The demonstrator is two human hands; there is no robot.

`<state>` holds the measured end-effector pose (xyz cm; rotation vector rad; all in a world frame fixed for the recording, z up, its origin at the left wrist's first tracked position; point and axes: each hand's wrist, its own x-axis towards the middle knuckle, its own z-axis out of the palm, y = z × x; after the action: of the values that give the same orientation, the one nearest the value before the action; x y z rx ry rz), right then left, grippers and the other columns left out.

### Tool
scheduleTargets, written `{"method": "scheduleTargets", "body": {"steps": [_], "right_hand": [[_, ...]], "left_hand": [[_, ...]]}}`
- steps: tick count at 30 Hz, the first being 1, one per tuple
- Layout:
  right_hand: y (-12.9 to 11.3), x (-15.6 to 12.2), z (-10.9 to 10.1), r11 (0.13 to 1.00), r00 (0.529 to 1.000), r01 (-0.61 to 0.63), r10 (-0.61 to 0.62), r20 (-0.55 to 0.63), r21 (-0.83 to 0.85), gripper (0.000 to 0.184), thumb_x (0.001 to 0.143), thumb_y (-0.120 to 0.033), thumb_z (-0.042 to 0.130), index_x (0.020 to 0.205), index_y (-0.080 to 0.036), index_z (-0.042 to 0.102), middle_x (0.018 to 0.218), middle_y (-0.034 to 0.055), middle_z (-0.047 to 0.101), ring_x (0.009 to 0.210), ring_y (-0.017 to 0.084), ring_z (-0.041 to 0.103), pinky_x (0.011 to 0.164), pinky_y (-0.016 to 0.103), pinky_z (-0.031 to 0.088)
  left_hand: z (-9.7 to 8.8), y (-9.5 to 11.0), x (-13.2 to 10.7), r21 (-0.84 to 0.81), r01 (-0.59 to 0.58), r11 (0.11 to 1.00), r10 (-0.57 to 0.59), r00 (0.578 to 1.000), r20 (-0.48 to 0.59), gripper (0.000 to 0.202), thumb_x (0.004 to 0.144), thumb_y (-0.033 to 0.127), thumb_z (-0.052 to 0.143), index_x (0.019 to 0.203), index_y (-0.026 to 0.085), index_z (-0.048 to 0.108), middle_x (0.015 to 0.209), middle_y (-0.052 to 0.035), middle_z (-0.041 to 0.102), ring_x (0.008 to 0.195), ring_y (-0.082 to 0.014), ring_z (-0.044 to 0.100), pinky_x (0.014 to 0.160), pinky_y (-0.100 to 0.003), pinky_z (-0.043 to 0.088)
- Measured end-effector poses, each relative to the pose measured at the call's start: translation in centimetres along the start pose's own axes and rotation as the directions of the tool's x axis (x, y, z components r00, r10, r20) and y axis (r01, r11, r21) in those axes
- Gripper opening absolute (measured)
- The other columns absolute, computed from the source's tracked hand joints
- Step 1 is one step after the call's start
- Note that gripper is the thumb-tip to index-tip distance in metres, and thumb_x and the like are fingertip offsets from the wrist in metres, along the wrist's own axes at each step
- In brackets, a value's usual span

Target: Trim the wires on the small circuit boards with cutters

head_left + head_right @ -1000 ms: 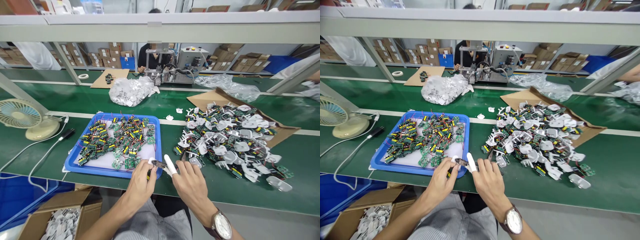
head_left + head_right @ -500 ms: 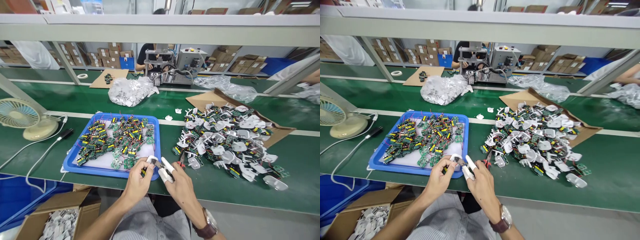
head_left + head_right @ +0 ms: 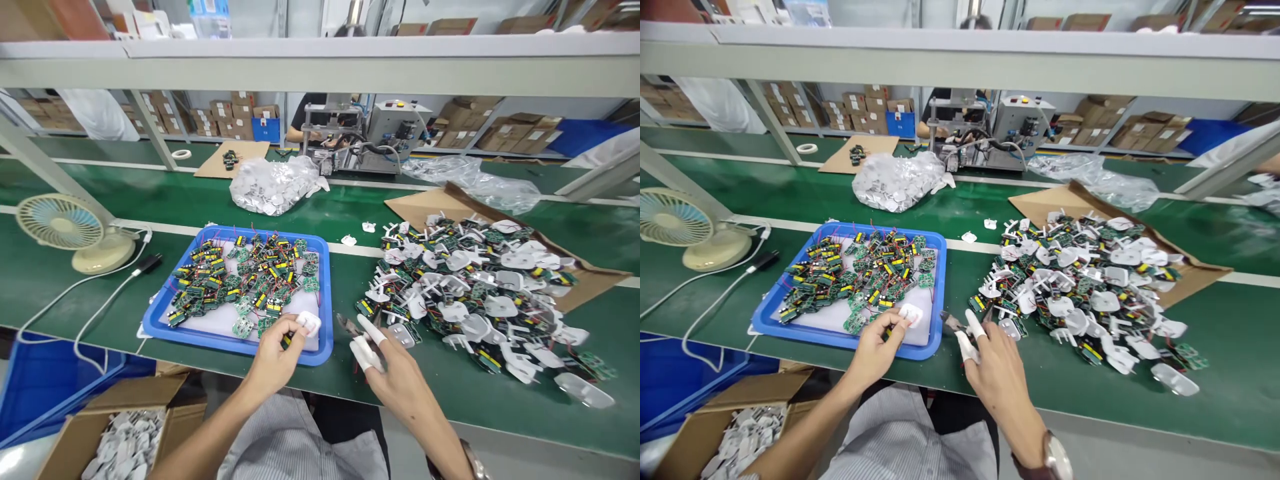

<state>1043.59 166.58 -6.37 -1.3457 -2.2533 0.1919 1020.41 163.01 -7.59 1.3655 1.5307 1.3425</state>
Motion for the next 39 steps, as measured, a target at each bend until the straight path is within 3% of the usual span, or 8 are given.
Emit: {"method": "scheduleTargets", "body": {"steps": [3,7,9,12,16,22,28,39], "right_hand": [[-0.9,0.8,0.0,0.864,0.968,-0.228,0.154,0.196,0.448,0.04,0.097,-0.041,0.053,0.128,-0.019,0.066,0.089,0.0065,0.072,0.072,0.02,0.066,0.064,0.029,0.056],[-3.2,1.8,0.6,0.686,0.939,-0.341,0.212,0.272,0.643,0.044,0.089,-0.053,0.065,0.113,-0.017,0.073,0.083,0.0067,0.074,0.076,0.022,0.069,0.069,0.03,0.06],[-3.9,2.1,1.0,0.681,0.941,-0.336,0.222,0.255,0.651,0.043,0.088,-0.053,0.066,0.111,-0.017,0.072,0.083,0.0069,0.074,0.077,0.022,0.069,0.069,0.03,0.06],[-4.3,2.0,1.6,0.762,0.97,-0.245,0.194,0.149,0.599,0.031,0.091,-0.043,0.062,0.108,-0.018,0.071,0.085,0.0072,0.073,0.074,0.02,0.068,0.067,0.028,0.058],[-4.4,2.0,2.0,0.819,0.994,-0.111,0.09,0.066,0.563,0.021,0.093,-0.033,0.058,0.105,-0.02,0.07,0.085,0.0062,0.071,0.073,0.019,0.066,0.067,0.027,0.056],[-4.4,2.7,1.4,0.679,0.958,-0.283,0.165,0.235,0.677,0.028,0.091,-0.044,0.064,0.104,-0.02,0.07,0.08,0.0026,0.069,0.066,0.016,0.062,0.061,0.023,0.054],[-4.3,3.9,0.8,0.497,0.908,-0.415,0.179,0.378,0.762,0.041,0.08,-0.055,0.077,0.101,-0.019,0.074,0.088,0.0068,0.075,0.084,0.024,0.07,0.082,0.032,0.06],[-3.8,4.4,0.6,0.426,0.868,-0.487,0.138,0.477,0.763,0.056,0.073,-0.063,0.082,0.106,-0.019,0.077,0.092,0.0087,0.076,0.086,0.025,0.07,0.083,0.035,0.06]], "left_hand": [[0.5,0.6,-0.3,-0.073,-0.02,0.997,0.03,0.991,0.129,0.021,0.096,0.029,0.057,0.082,0.02,0.068,0.105,-0.0075,0.074,0.1,-0.0214,0.068,0.087,-0.033,0.052],[1.0,1.2,-0.9,-0.082,-0.067,0.994,0.08,0.981,0.176,0.019,0.097,0.029,0.058,0.085,0.021,0.071,0.113,-0.0095,0.071,0.107,-0.0226,0.067,0.093,-0.036,0.052],[0.9,1.3,-1.0,-0.029,-0.086,0.996,0.089,0.988,0.129,0.019,0.097,0.03,0.06,0.085,0.021,0.071,0.112,-0.01,0.069,0.107,-0.023,0.066,0.093,-0.037,0.052],[0.6,1.1,-1.0,0.057,-0.092,0.994,0.089,0.994,0.057,0.021,0.095,0.033,0.062,0.082,0.02,0.07,0.097,-0.0074,0.066,0.094,-0.0213,0.065,0.085,-0.034,0.052],[0.4,0.7,-0.8,0.012,-0.001,1.0,0.0,0.991,0.137,0.024,0.098,0.035,0.056,0.084,0.02,0.066,0.075,-0.0011,0.064,0.07,-0.0166,0.059,0.069,-0.028,0.048],[0.1,0.5,-0.4,-0.145,0.178,0.973,-0.133,0.953,0.273,0.032,0.098,0.044,0.056,0.082,0.018,0.067,0.076,-0.0015,0.066,0.073,-0.0166,0.057,0.069,-0.026,0.045],[-0.3,1.0,0.2,-0.291,0.266,0.919,-0.18,0.939,0.292,0.035,0.093,0.051,0.064,0.082,0.017,0.069,0.076,-0.0024,0.064,0.072,-0.0159,0.053,0.068,-0.026,0.043],[-0.9,0.4,0.8,-0.344,0.292,0.892,-0.169,0.923,0.346,0.037,0.09,0.051,0.068,0.079,0.016,0.07,0.074,-0.0024,0.061,0.071,-0.0148,0.051,0.066,-0.024,0.04]]}}
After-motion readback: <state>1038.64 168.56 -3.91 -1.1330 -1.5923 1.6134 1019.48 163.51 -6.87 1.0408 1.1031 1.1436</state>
